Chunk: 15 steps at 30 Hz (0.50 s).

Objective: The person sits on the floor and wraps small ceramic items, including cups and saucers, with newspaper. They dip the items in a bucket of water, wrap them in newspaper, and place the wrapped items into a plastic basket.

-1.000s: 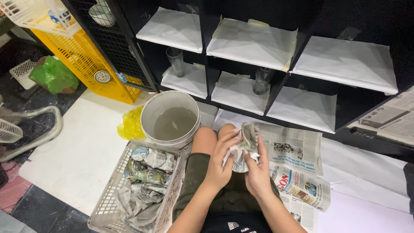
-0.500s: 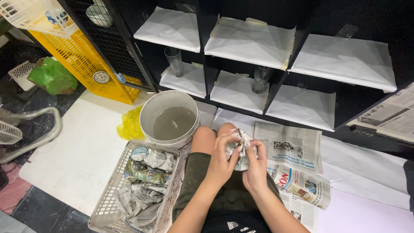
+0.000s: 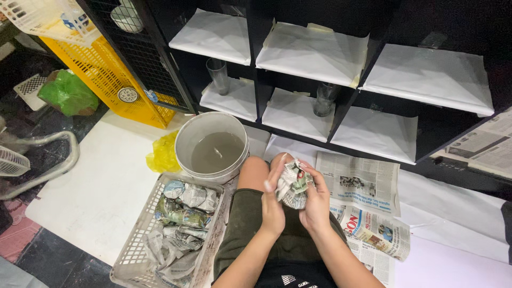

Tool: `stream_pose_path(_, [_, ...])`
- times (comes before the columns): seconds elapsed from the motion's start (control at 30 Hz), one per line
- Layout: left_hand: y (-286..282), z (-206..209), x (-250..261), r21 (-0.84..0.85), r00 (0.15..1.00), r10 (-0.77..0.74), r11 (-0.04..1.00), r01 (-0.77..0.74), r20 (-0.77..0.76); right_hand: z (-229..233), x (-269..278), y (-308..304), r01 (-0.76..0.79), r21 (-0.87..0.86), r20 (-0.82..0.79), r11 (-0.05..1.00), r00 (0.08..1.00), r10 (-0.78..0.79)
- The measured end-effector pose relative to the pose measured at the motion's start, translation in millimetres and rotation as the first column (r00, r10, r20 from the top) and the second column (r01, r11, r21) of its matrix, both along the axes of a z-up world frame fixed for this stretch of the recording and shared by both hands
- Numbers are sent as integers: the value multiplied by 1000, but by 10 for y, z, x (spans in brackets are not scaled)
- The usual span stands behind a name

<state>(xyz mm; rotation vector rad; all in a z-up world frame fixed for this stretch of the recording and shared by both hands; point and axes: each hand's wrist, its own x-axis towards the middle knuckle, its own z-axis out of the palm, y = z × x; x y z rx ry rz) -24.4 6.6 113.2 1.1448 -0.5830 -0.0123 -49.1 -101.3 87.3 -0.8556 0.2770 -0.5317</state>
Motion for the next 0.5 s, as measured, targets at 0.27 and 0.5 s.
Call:
stream_pose_path(0.27, [47,261,74,388,969,64,908,-155,237,-256,-25,-86,-25,-13,65,1000,998,26])
stream_pose_path(0.5, [51,259,59,522,971,81,832,-189,223,-163,30,4,65,-143,-109,988,991,-81])
